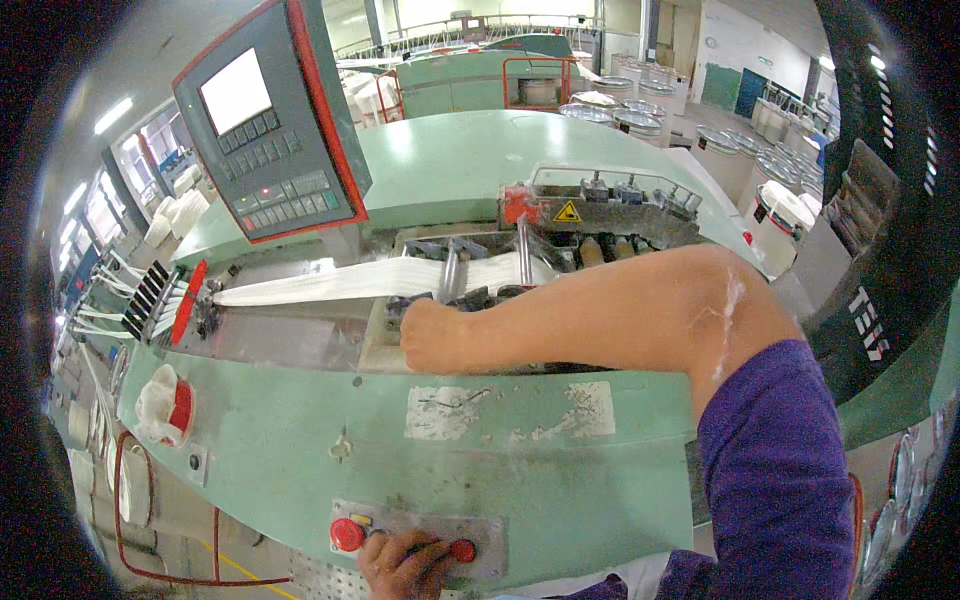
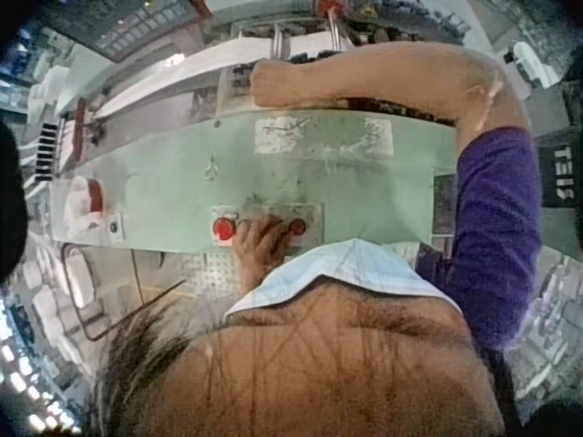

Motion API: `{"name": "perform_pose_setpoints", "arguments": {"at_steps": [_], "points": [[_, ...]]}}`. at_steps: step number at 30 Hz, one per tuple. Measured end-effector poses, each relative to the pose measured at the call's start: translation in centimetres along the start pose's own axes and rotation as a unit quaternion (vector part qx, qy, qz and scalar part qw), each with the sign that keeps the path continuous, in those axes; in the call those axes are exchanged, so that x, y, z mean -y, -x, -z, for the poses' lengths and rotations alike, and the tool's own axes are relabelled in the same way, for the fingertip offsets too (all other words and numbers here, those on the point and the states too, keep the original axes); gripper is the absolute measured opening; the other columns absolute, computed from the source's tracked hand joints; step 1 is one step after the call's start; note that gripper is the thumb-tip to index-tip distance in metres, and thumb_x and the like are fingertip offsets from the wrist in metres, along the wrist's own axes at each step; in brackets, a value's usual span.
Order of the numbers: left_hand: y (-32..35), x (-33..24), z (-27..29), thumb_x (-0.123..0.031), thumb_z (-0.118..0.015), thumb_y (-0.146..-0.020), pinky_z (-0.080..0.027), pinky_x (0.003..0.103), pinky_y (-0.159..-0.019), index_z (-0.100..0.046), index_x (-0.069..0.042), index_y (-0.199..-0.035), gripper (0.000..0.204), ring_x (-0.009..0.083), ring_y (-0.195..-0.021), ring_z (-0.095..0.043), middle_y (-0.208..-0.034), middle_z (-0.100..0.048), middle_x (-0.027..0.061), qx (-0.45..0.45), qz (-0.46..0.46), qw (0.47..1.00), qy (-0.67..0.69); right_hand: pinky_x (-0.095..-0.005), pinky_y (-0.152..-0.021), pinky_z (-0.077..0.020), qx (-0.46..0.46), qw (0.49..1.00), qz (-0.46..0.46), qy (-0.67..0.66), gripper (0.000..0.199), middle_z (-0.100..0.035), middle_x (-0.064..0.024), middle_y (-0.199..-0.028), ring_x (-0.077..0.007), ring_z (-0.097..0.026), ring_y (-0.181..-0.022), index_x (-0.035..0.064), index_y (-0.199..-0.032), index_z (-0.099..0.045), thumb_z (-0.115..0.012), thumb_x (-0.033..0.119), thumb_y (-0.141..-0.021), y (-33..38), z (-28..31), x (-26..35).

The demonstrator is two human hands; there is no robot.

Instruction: The person puts on a face mask, then approaches a textile machine and threads white yarn through multiple rollers and guides. The person repeatedly adjusts the yarn path and cleans accumulated lint from the machine components.

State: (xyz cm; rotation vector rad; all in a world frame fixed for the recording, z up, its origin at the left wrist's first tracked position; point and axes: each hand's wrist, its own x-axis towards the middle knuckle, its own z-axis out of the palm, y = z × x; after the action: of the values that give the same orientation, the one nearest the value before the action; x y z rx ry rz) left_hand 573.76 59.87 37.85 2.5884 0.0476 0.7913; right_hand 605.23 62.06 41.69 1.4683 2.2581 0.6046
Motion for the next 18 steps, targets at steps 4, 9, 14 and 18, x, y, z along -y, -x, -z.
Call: {"name": "perform_pose_setpoints", "arguments": {"at_steps": [4,9,14,18], "points": [[0.0,0.3,-0.1,-0.014,-0.073,-0.067,-0.043,0.037,-0.060,-0.063,-0.011,-0.090,0.026,0.0241,-0.071,-0.056,-0.091,-0.063,0.0054,-0.011,-0.024,0.999,-0.022,-0.0340,-0.045,-0.0438,0.010,0.999,0.035,-0.007,0.006,-0.065,-0.0057,-0.063,-0.0220,-0.063,-0.062,0.0104,-0.062,-0.067,-0.063,0.015,-0.062,0.0,0.8,-0.7],[0.3,0.6,-0.3,-0.014,-0.074,-0.065,-0.042,0.037,-0.059,-0.063,-0.011,-0.090,0.028,0.0232,-0.071,-0.056,-0.092,-0.064,0.0049,-0.013,-0.018,0.999,-0.023,-0.0365,-0.054,-0.0502,0.061,0.998,0.020,-0.013,0.010,-0.068,-0.0089,-0.072,-0.0241,-0.066,-0.071,0.0092,-0.069,-0.070,-0.063,0.014,-0.066,0.1,3.8,-1.1],[0.5,0.6,-0.8,-0.013,-0.072,-0.067,-0.041,0.036,-0.060,-0.064,-0.012,-0.089,0.024,0.0224,-0.071,-0.056,-0.094,-0.064,0.0046,-0.017,-0.005,0.999,-0.036,-0.0407,-0.049,-0.0514,-0.001,0.998,-0.056,0.024,0.007,-0.064,-0.0119,-0.062,-0.0273,-0.065,-0.060,0.0073,-0.063,-0.067,-0.063,0.013,-0.062,5.0,8.9,-4.8],[0.5,1.0,-0.9,-0.012,-0.072,-0.071,-0.041,0.035,-0.064,-0.063,-0.015,-0.090,0.021,0.0217,-0.070,-0.056,-0.095,-0.064,0.0045,0.013,-0.010,1.000,-0.014,-0.0458,-0.060,-0.0495,-0.095,0.985,-0.142,0.037,0.013,-0.064,-0.0158,-0.072,-0.0316,-0.063,-0.064,0.0072,-0.077,-0.066,-0.064,0.018,-0.070,12.2,13.7,-9.2]]}}
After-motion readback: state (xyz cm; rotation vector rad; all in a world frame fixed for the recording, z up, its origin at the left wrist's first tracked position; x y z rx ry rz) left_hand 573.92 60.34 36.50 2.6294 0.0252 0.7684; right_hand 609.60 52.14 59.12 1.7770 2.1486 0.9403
